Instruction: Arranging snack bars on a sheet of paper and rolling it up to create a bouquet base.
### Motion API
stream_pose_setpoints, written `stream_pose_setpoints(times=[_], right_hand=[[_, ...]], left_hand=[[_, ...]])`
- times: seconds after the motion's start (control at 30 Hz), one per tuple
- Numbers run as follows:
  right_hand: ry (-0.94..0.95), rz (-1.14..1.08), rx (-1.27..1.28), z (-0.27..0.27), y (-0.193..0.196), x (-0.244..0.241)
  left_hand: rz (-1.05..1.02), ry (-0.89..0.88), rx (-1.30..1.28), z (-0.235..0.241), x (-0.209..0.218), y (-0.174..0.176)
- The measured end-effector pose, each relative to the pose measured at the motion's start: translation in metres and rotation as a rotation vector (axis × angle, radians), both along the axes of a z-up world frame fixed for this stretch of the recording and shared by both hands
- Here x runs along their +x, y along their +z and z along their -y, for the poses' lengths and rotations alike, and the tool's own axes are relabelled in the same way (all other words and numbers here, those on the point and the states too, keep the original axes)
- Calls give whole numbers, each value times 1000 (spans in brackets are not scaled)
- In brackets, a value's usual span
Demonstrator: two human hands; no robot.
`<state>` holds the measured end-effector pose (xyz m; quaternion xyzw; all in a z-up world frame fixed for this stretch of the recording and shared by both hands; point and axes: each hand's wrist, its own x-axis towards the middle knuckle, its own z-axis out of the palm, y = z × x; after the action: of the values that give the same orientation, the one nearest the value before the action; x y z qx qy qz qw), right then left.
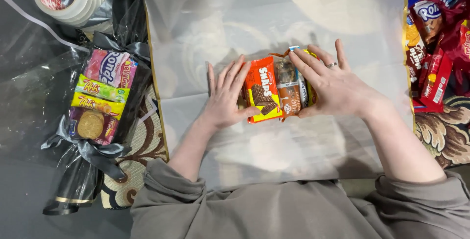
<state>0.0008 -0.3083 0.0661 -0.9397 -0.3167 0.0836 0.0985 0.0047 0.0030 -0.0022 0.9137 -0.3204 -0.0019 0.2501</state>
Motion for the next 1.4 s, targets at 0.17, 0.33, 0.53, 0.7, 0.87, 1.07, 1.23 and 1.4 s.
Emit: stream_pose_setpoints(times=[0.17,0.33,0.53,0.7,0.87,1.07,1.23,1.4], right_hand=[[14,76,51,-13,6,-8],[-17,242,-10,-18,-20,-14],[-13,55,150,-15,11,-22],[-310,-52,389,34,-14,-40],[-357,-43,281,53,-63,-56],[-312,124,191,47,-89,-60],[-346,150,238,52,-94,-63],[-362,226,125,51,-97,-64]], left_hand=[[-34,-5,-13,-1,0,7],[-61,28,-3,-6,2,14],[143,314,-247,-15,-10,19],[41,344,-24,2,-61,23],[-36,310,95,15,-73,4],[-26,368,94,17,-78,-7],[79,363,190,20,-80,-15],[117,396,184,21,-79,-14]])
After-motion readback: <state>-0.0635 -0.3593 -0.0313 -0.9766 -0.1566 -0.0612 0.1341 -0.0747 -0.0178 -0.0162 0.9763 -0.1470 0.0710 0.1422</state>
